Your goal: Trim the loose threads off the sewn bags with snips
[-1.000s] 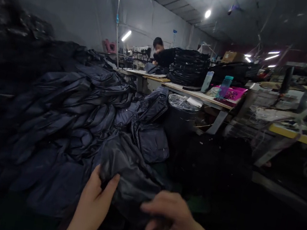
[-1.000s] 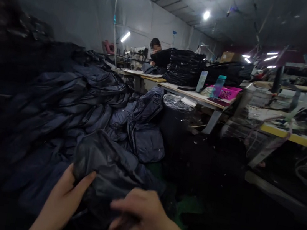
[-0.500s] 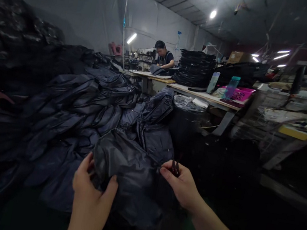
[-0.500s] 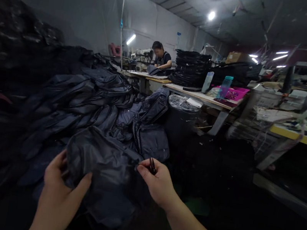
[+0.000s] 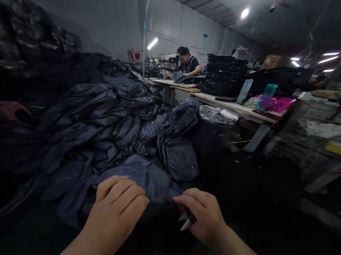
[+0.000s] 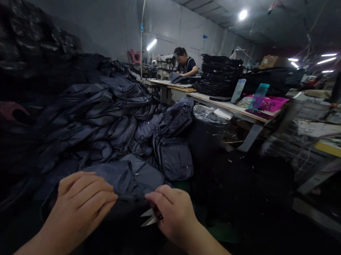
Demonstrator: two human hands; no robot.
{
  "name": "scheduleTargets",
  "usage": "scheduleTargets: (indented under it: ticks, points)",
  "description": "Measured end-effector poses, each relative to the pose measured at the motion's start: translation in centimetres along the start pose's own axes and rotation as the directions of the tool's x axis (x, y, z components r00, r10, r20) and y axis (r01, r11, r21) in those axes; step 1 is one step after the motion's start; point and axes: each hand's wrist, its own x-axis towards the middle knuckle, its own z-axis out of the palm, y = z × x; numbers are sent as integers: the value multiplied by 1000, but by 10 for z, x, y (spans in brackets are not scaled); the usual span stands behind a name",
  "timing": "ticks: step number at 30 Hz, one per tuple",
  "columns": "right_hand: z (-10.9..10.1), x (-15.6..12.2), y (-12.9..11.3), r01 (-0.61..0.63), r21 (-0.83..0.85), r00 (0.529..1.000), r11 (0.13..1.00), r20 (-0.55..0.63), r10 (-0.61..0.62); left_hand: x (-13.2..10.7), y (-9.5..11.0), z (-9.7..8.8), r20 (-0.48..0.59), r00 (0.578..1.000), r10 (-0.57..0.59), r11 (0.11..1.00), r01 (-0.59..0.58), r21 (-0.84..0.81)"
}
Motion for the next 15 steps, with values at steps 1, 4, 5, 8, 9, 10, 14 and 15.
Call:
scheduleTargets:
  ticks: [1, 4, 5, 8, 9, 10, 14, 15]
  points:
    - [1, -1, 2, 6, -13, 1000, 1000, -15, -6, -7, 0, 3, -44, 999, 20, 1000, -20, 10]
    - [3, -2, 5, 27, -14, 997, 1000, -73, -28, -25, -1, 13, -125, 990, 61, 998, -58, 26]
    - [4, -3, 6, 31, -14, 995, 999, -96, -32, -29, -1, 15, -135, 989, 66, 998, -63, 25]
    - [7, -5, 8, 17, -27, 990, 999, -142, -21, -34, 0, 19, -127, 991, 45, 999, -48, -21]
    - [8, -5, 9, 5, -35, 988, 999, -155, -10, -33, 1, 20, -107, 994, 8, 998, -15, -64]
    - [9, -5, 10, -10, -42, 985, 999, -170, 3, -30, 2, 21, -66, 997, -51, 991, 42, -125]
    - [10, 0, 6, -129, -65, 960, 989, -257, 108, -18, 9, 27, 248, 883, -399, 776, 469, -422]
    - [9, 1, 3, -160, -47, 951, 986, -275, 141, -15, 10, 29, 334, 831, -445, 678, 556, -480]
